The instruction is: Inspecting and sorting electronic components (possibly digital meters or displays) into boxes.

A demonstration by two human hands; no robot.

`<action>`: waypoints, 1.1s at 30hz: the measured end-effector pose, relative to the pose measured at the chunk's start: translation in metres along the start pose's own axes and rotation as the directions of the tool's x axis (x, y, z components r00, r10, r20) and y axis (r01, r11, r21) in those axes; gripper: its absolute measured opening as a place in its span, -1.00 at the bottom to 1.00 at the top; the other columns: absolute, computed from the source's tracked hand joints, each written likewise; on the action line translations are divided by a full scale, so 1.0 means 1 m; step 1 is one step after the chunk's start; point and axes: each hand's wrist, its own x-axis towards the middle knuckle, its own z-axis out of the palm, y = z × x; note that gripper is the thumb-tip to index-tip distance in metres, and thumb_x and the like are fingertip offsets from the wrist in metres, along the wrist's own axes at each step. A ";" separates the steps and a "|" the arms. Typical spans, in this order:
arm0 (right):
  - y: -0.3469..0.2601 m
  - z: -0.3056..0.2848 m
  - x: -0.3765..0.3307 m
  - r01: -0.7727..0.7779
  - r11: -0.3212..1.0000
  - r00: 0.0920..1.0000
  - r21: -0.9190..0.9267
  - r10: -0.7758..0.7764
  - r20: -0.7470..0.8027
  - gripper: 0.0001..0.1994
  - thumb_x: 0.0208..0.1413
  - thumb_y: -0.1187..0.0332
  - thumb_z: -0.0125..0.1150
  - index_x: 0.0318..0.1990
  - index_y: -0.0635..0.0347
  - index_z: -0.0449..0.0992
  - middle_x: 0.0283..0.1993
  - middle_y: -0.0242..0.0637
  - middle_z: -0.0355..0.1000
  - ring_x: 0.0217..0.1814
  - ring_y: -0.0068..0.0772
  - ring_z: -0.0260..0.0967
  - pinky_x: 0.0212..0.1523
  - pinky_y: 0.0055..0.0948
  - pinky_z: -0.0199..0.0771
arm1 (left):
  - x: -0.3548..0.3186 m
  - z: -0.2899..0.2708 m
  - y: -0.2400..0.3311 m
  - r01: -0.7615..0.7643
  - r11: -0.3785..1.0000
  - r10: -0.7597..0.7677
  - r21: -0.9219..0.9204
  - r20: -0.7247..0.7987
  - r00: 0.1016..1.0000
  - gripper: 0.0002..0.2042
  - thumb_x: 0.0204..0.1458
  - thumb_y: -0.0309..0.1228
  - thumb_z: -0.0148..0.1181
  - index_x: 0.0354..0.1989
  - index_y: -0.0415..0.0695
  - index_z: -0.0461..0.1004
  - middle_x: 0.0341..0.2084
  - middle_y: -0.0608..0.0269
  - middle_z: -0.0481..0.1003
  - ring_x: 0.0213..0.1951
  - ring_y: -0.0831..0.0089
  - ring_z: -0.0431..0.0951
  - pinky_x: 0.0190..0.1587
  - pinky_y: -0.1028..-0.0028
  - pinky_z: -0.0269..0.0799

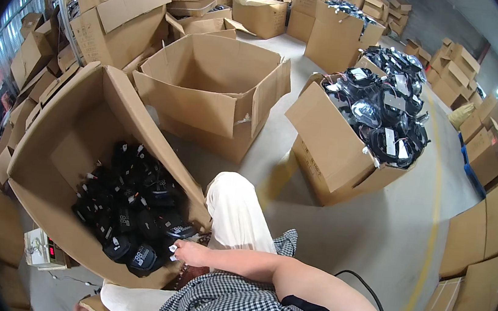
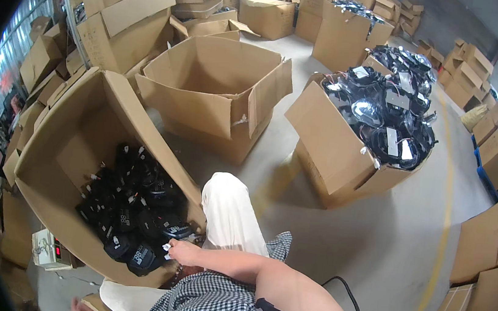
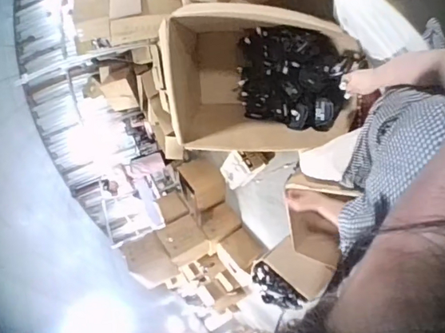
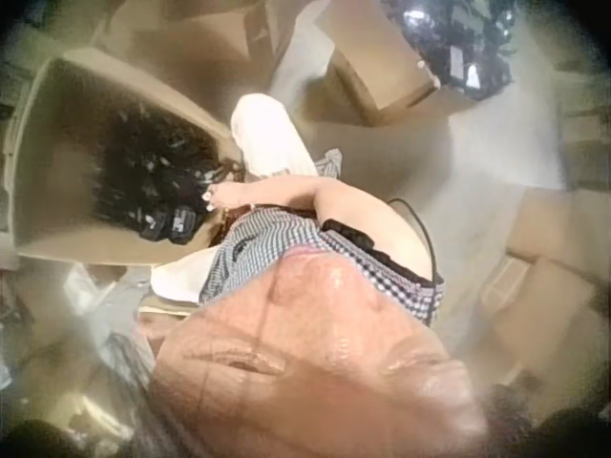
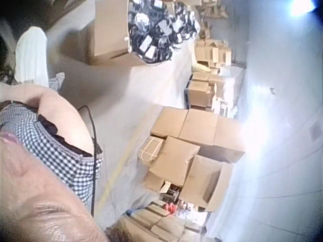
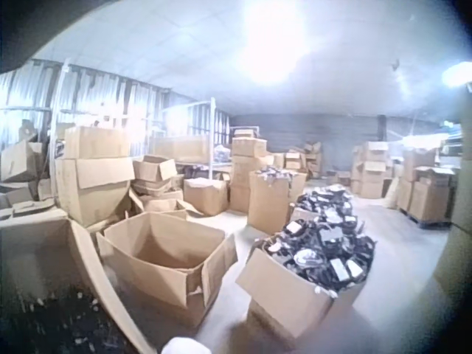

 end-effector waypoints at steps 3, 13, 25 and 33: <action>-0.009 0.005 -0.002 -0.018 1.000 0.996 -0.024 0.016 -0.084 -0.83 -0.07 0.41 0.13 -0.38 0.33 0.56 -0.16 0.06 0.34 -0.19 0.03 0.44 -0.15 -0.14 0.48 | -0.050 0.057 0.133 -0.167 0.983 0.181 -0.071 0.472 0.863 -0.66 0.01 -0.63 0.02 0.01 -0.22 0.40 -0.28 0.19 0.42 -0.29 0.40 0.40 -0.14 0.47 0.34; -0.003 0.005 -0.013 -0.092 0.953 0.988 0.290 0.123 -0.090 -0.70 -0.04 0.39 0.10 -0.21 0.47 0.52 0.06 0.17 0.33 0.03 0.13 0.35 0.07 -0.18 0.36 | -0.152 0.153 0.161 0.323 0.860 0.335 -0.395 0.914 0.228 -0.55 0.08 -0.59 0.11 0.19 -0.18 0.28 0.08 0.22 0.37 -0.05 0.48 0.43 0.04 0.50 0.35; -0.031 -0.045 -0.051 -0.453 0.691 0.878 0.564 0.456 0.146 -0.81 0.12 0.32 0.08 -0.39 0.27 0.45 -0.52 -0.23 0.44 -0.57 -0.33 0.43 -0.51 -0.35 0.44 | -0.158 0.156 0.151 0.480 0.852 0.088 -0.208 0.961 0.262 -0.84 0.05 -0.56 0.18 -0.21 -0.23 0.39 -0.37 0.29 0.46 -0.27 0.57 0.48 -0.16 0.54 0.41; -0.017 -0.052 -0.030 -0.490 0.866 0.865 0.098 0.468 0.183 -0.72 0.10 0.18 0.03 -0.36 0.18 0.56 -0.31 -0.03 0.51 -0.22 0.00 0.46 -0.16 -0.12 0.43 | -0.171 0.159 0.145 0.211 0.935 0.242 -0.287 0.946 0.215 -0.72 -0.02 -0.29 0.26 -0.16 -0.13 0.50 -0.38 0.14 0.52 -0.31 0.32 0.52 -0.22 0.40 0.42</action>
